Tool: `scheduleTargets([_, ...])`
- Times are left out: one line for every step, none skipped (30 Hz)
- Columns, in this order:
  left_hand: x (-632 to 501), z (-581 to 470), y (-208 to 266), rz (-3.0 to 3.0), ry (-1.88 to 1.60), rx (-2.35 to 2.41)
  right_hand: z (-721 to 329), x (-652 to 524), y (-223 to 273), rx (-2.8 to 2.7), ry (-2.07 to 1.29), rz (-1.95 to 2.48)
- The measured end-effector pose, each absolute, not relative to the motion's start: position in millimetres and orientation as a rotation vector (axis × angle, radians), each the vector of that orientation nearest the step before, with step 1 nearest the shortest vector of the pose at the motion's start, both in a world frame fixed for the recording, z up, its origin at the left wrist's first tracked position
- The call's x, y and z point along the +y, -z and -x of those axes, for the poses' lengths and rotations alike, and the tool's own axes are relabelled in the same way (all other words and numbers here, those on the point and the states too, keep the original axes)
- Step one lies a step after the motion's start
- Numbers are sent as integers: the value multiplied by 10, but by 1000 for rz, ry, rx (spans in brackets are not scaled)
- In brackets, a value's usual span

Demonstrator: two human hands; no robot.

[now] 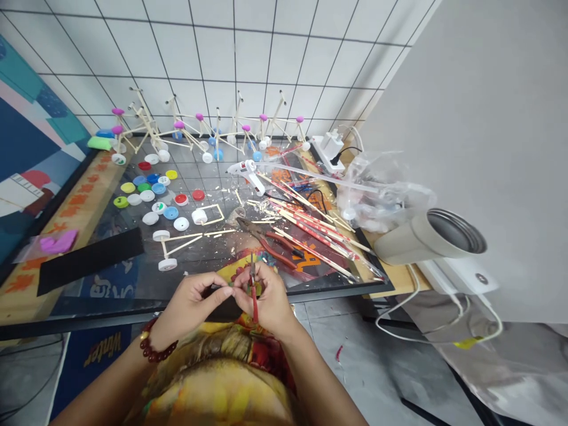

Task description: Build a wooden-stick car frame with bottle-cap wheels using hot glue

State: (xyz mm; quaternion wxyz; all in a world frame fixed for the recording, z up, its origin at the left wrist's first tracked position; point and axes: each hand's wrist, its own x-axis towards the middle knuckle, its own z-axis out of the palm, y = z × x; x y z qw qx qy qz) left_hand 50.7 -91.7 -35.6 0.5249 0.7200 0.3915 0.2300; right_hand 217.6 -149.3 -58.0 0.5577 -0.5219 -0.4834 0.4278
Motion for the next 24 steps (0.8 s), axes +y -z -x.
scheduleTargets([-915, -506, 374, -1741, -555, 934, -2177, -1495, 587, -1150, -1008, 1234])
scheduleTargets([-915, -504, 393, -1757, -568, 937, -2176, -1497, 596, -1166, -1003, 1242])
scheduleTargets([-917, -499, 412, -1772, -589, 948, -2175, -1498, 607, -1192, -998, 1254])
scheduleTargets([-921, -491, 428, -1783, -614, 968, -2172, -1498, 617, -1227, -993, 1271])
scheduleTargets([-926, -482, 440, -1788, -637, 987, -2170, -1497, 625, -1268, -982, 1291])
scheduleTargets([-931, -473, 446, -1790, -653, 999, -2167, -1497, 630, -1309, -965, 1311])
scheduleTargets([-935, -464, 448, -1790, -661, 1002, -2165, -1496, 631, -1344, -948, 1325])
scheduleTargets([-937, -458, 446, -1791, -658, 994, -2163, -1494, 629, -1370, -939, 1331])
scheduleTargets([-938, -453, 441, -1796, -649, 980, -2162, -1493, 625, -1386, -937, 1329])
scheduleTargets([-938, -452, 434, -1810, -637, 968, -2162, -1492, 618, -1394, -942, 1326])
scheduleTargets([-938, -455, 427, -1831, -628, 959, -2163, -1491, 612, -1397, -950, 1324])
scheduleTargets([-938, -460, 422, -1856, -621, 955, -2164, -1489, 606, -1401, -958, 1322])
scheduleTargets([-938, -467, 419, -1880, -623, 957, -2166, -1487, 601, -1404, -960, 1321])
scheduleTargets([-939, -476, 419, -1896, -635, 967, -2168, -1484, 598, -1407, -959, 1320])
scheduleTargets([-940, -484, 422, -1900, -656, 982, -2169, -1482, 596, -1405, -962, 1317])
scheduleTargets([-943, -491, 428, -1889, -677, 999, -2169, -1481, 598, -1397, -970, 1310])
scheduleTargets([-945, -497, 435, -1860, -699, 1019, -2169, -1481, 602, -1383, -983, 1300])
scheduleTargets([-948, -500, 444, -1813, -719, 1045, -2169, -1483, 609, -1366, -997, 1291])
scheduleTargets([-952, -501, 452, -1753, -735, 1072, -2170, -1488, 618, -1349, -1007, 1288])
scheduleTargets([-955, -501, 459, -1688, -743, 1099, -2171, -1496, 629, -1334, -1010, 1293])
scheduleTargets([-959, -499, 465, -1627, -751, 1125, -2174, -1505, 640, -1322, -1003, 1304])
scheduleTargets([-961, -497, 468, -1576, -760, 1145, -2177, -1514, 650, -1315, -990, 1319])
scheduleTargets([-962, -494, 468, -1540, -769, 1155, -2182, -1522, 658, -1310, -975, 1332])
scheduleTargets([-961, -490, 466, -1522, -778, 1156, -2187, -1527, 661, -1308, -961, 1338])
